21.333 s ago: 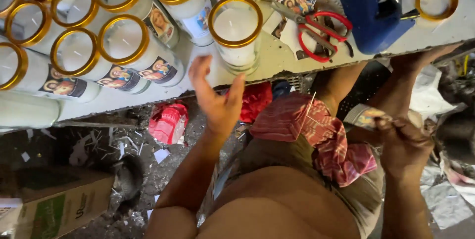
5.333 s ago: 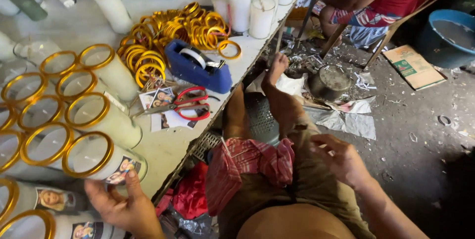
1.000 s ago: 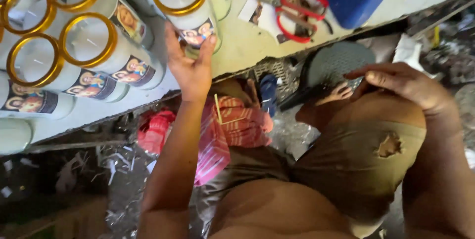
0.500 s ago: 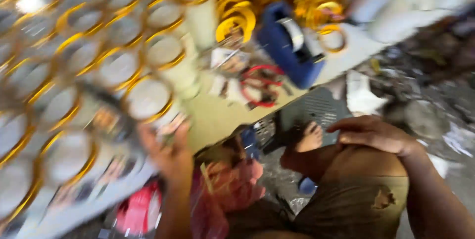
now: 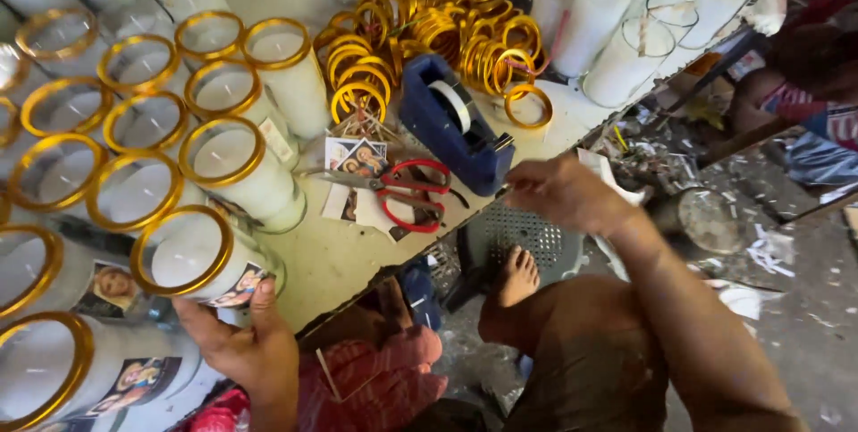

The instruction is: Assembling candles by cutting and applying labels to glass jars and attaching decorative gold rings.

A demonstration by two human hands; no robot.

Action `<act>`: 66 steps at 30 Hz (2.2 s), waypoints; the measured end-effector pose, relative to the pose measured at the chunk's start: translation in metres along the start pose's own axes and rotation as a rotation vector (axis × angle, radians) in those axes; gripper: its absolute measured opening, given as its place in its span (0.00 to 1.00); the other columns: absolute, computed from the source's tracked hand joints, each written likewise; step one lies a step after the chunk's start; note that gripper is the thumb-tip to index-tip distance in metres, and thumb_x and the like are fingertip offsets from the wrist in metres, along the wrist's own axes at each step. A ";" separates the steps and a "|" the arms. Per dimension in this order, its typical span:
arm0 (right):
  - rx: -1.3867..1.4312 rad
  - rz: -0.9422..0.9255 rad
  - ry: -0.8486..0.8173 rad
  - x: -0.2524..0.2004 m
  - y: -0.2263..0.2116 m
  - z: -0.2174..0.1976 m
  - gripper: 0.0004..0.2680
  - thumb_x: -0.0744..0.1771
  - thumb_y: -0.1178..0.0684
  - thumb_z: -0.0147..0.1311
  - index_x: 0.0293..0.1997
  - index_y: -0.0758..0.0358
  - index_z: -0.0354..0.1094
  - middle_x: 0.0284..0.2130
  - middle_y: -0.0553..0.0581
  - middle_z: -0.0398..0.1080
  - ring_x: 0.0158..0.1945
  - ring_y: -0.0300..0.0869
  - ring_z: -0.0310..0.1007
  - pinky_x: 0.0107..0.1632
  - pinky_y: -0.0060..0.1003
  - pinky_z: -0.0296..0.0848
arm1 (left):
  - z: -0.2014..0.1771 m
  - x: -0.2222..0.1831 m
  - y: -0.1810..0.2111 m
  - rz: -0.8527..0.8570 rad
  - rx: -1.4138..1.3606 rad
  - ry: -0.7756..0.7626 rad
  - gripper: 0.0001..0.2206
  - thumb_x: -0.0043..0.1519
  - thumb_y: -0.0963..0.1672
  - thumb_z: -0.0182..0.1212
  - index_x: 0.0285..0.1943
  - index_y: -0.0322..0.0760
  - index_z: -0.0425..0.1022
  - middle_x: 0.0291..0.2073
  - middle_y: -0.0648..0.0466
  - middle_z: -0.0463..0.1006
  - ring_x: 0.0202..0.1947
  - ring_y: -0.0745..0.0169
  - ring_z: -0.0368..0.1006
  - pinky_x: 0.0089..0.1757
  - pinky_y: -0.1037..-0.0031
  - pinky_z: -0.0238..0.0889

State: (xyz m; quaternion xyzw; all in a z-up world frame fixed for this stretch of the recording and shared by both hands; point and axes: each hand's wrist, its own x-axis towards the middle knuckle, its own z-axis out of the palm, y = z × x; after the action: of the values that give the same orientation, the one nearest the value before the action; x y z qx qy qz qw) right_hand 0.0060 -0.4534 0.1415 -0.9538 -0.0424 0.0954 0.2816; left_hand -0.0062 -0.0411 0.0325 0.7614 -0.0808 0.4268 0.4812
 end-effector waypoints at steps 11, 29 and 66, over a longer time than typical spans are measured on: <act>-0.078 -0.321 -0.092 -0.008 0.035 0.034 0.10 0.66 0.43 0.58 0.43 0.56 0.71 0.31 0.53 0.77 0.33 0.47 0.78 0.36 0.43 0.71 | 0.006 -0.030 -0.036 -0.017 0.068 0.072 0.34 0.71 0.38 0.59 0.80 0.26 0.38 0.77 0.27 0.47 0.78 0.32 0.48 0.72 0.49 0.49; -0.214 -0.032 -0.350 0.000 0.027 0.050 0.10 0.65 0.39 0.58 0.45 0.44 0.77 0.40 0.46 0.82 0.41 0.41 0.81 0.44 0.39 0.73 | 0.009 -0.011 0.002 0.008 0.026 0.120 0.34 0.71 0.40 0.57 0.82 0.34 0.39 0.74 0.24 0.53 0.75 0.30 0.56 0.66 0.54 0.60; 0.025 0.413 0.285 -0.004 -0.027 -0.083 0.18 0.69 0.57 0.51 0.68 0.55 0.51 0.42 0.56 0.79 0.41 0.45 0.80 0.42 0.34 0.83 | 0.010 0.006 0.029 -0.094 -0.007 0.102 0.34 0.67 0.38 0.63 0.78 0.20 0.46 0.65 0.21 0.60 0.61 0.24 0.65 0.56 0.49 0.64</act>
State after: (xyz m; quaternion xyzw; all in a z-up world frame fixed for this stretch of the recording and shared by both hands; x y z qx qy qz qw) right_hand 0.0185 -0.4750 0.2256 -0.9425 0.1948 0.0162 0.2709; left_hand -0.0117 -0.0624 0.0546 0.7401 -0.0219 0.4417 0.5067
